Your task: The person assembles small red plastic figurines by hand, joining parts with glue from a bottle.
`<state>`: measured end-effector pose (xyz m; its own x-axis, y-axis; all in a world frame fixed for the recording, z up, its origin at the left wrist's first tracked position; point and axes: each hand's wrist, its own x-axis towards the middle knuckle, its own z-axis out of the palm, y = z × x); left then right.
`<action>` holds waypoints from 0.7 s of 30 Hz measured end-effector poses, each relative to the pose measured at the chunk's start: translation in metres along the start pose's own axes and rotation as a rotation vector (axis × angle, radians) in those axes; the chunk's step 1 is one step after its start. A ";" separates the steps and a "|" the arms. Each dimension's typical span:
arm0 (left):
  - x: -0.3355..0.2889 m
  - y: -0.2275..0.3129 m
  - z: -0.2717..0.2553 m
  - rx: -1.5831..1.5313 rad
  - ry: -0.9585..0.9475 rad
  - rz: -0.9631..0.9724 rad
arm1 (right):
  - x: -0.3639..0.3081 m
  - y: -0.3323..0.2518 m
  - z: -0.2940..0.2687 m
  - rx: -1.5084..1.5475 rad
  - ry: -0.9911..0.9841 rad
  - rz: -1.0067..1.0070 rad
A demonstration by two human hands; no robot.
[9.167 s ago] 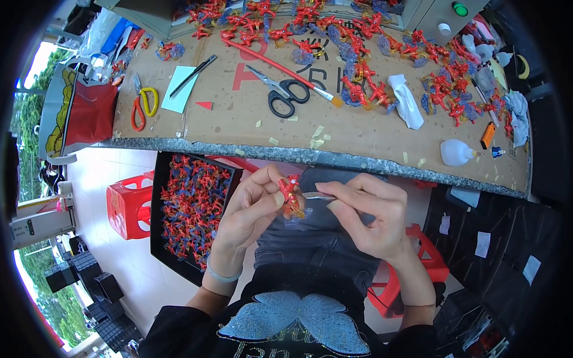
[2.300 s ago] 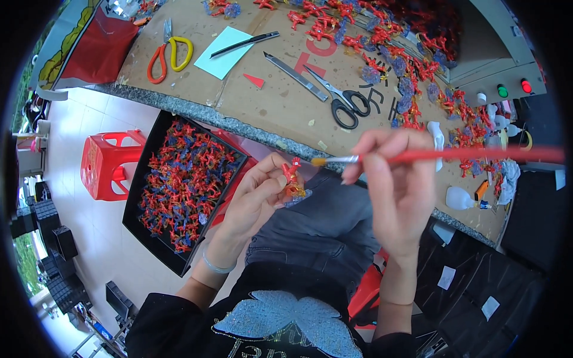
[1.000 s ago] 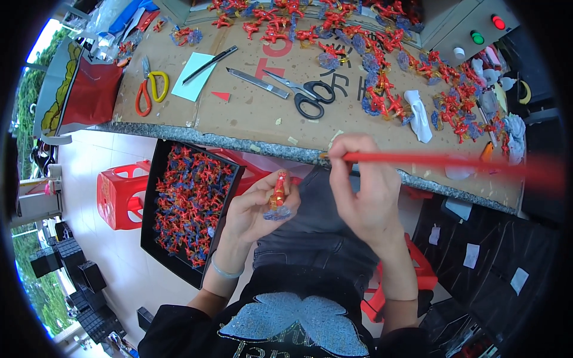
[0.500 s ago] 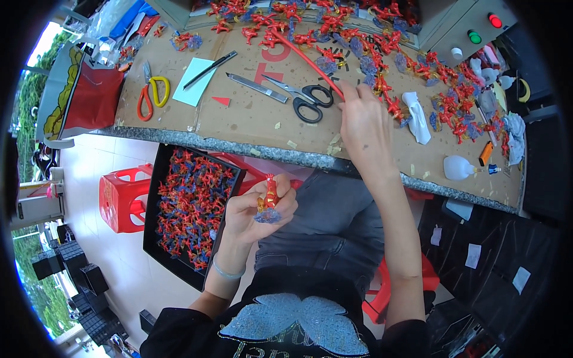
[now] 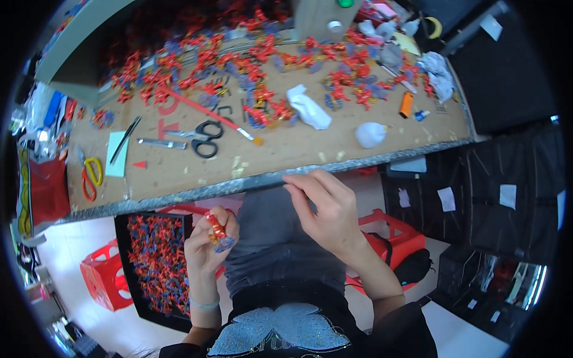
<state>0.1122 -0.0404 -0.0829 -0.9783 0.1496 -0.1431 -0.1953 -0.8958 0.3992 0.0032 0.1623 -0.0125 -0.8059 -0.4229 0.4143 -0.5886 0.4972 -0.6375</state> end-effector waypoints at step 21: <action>0.029 -0.027 0.032 0.196 0.041 -0.092 | 0.182 0.356 -0.296 -0.149 0.525 0.805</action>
<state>0.0871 0.0017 -0.0685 -0.9531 0.2058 -0.2220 -0.2967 -0.7801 0.5507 -0.3724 0.4864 0.0280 -0.8754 0.4593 0.1506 0.1783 0.5963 -0.7827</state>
